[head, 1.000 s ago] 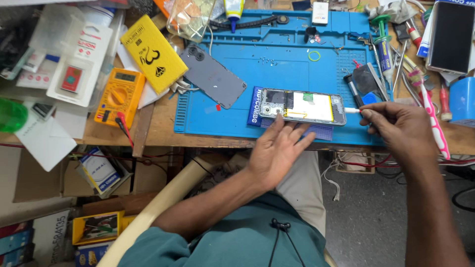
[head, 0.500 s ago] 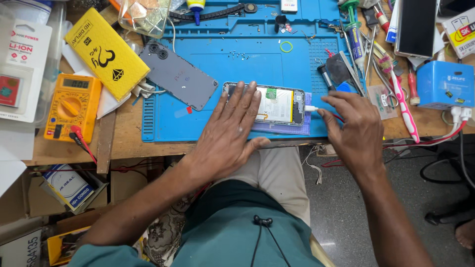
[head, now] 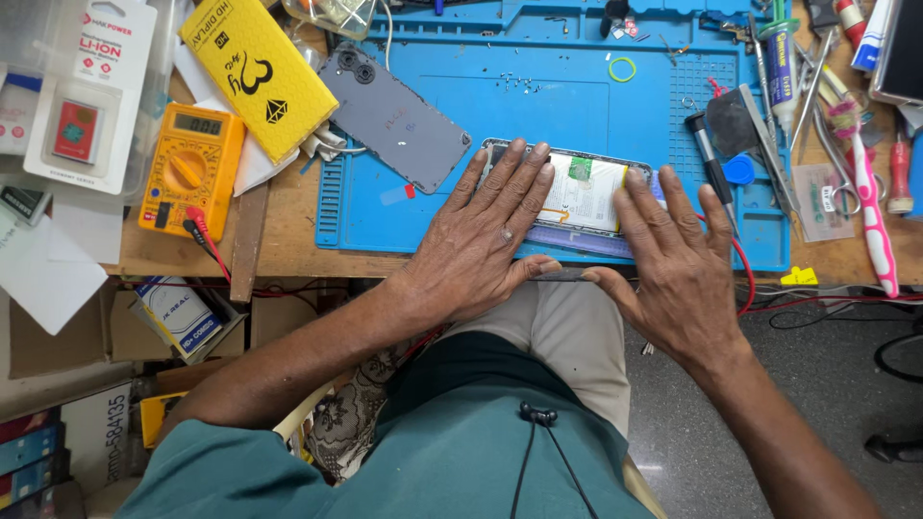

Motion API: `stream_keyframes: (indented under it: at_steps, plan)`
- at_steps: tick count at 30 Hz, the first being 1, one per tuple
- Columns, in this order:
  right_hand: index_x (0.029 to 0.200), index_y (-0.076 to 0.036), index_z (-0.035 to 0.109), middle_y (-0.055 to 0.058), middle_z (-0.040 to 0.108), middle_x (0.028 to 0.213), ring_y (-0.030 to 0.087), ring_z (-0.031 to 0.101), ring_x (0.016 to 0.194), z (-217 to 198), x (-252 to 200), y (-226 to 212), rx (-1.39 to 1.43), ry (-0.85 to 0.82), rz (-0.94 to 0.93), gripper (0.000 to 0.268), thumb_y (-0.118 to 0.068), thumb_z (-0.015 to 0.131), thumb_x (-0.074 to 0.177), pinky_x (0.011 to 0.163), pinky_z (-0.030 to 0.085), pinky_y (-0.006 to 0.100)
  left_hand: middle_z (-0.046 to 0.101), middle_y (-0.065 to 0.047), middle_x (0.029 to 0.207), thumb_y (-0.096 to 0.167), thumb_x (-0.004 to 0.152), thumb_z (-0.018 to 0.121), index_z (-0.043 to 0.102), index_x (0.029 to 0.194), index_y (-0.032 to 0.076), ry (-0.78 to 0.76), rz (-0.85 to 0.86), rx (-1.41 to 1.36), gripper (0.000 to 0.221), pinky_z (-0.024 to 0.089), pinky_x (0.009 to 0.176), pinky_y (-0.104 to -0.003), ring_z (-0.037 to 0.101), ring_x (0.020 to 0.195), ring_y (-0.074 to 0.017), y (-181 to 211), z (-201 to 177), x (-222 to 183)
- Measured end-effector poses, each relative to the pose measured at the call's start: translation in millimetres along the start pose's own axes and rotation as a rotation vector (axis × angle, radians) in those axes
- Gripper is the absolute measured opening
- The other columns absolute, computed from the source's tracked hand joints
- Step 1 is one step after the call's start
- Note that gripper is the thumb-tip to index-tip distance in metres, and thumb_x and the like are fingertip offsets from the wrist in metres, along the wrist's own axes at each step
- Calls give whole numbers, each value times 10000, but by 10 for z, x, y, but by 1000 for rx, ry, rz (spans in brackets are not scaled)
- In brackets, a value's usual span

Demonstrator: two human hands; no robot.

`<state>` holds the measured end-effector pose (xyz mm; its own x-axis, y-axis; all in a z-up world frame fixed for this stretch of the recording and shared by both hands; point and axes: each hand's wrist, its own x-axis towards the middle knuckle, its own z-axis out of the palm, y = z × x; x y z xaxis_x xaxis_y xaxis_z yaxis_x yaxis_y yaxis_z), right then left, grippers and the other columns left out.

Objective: The person works on a disassembled smartphone placed on a blue mat. They use a screwdriver to manipulate internal components, specifically focusing on the camera module area. The person also handles a separate grey back cover, inspecting it before setting it aside.

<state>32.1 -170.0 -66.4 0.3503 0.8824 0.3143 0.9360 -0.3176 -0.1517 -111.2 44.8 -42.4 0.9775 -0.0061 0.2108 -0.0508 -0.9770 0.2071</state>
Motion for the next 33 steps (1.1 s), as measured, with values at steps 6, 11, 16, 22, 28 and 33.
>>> stream_keyframes:
  at_steps: [6,11,16,22,28,33]
  plan:
    - [1533,-90,502,117,443,1634,332,285,1561,27,25,-207,-31,-31,-91,826,-642,556,920,1285,95,526,179,-138,1725,427,1052,602,207,1642,45,57,-34,-10,807,96,1326,-536,106,1606,-331,-245,-309,-188]
    - [1523,-38,464,178,431,1609,367,324,1541,-57,147,-265,235,116,-101,803,-564,563,924,1281,154,546,387,-37,1668,108,964,715,371,1615,156,189,-165,66,738,283,1323,-474,290,1584,-307,-829,-769,-440]
    - [1493,-2,451,218,454,1555,386,379,1497,-140,147,-171,396,322,-8,688,-444,596,987,1242,222,541,458,-50,1586,94,775,820,450,1550,152,-49,-31,165,861,280,1230,-505,346,1489,-333,-1327,-952,-337]
    - [1503,1,519,211,526,1597,365,505,1467,29,68,-85,450,435,95,547,-260,700,1058,1227,416,462,570,-113,1400,203,608,929,530,1417,101,-308,173,133,908,302,1155,-506,417,1380,-362,-1570,-1018,271]
    - [1483,-7,540,181,574,1535,287,547,1467,-44,-24,2,593,563,235,471,-172,720,1079,1245,457,401,682,-59,957,139,884,820,745,991,130,-354,57,-74,130,584,868,-372,694,948,-222,-1497,-1270,592]
    - [1389,36,626,163,696,1345,223,684,1242,-346,213,-66,735,556,241,295,11,694,1103,1106,543,310,724,-59,1024,58,978,782,771,1060,87,57,249,-275,88,610,773,-323,731,880,-176,-1320,-1499,692]
